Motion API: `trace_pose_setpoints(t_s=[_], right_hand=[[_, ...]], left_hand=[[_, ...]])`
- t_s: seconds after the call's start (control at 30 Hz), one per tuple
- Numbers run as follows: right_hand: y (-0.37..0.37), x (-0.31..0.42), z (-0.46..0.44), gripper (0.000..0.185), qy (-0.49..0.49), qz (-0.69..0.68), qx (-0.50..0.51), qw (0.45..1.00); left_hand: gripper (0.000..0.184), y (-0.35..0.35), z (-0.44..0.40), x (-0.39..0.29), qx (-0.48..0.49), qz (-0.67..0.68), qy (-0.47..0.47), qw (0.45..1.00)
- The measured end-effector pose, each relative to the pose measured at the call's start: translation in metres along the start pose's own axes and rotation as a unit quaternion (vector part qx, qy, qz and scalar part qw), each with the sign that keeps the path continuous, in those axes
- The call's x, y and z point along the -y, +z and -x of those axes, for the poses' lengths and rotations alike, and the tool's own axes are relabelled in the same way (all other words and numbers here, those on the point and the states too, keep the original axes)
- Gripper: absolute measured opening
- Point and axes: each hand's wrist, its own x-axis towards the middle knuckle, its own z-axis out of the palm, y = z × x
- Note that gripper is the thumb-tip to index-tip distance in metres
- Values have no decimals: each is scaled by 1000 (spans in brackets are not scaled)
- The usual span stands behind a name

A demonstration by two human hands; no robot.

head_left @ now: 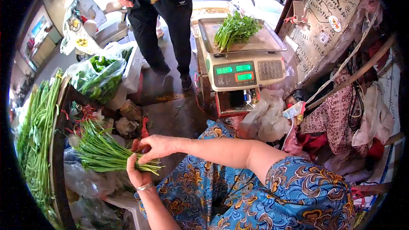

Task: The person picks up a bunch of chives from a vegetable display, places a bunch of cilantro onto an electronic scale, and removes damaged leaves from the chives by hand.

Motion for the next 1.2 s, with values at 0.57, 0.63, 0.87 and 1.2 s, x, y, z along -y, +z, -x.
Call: trace_pose_setpoints(t_s=[0.57, 0.63, 0.87, 1.2], right_hand=[[0, -11, -8, 27, 6, 19, -174, 984], [3, -21, -14, 28, -39, 11, -195, 980], [3, -30, -15, 28, -43, 55, -210, 975], [-51, 12, 53, 30, -124, -37, -328, 936]], left_hand=[[14, 4, 5, -1, -100, -36, 24, 994], [15, 6, 9, -1, -118, -18, -4, 993], [15, 1, 6, -1, -78, -15, -2, 997], [10, -14, 3, -3, -43, -28, 20, 998]])
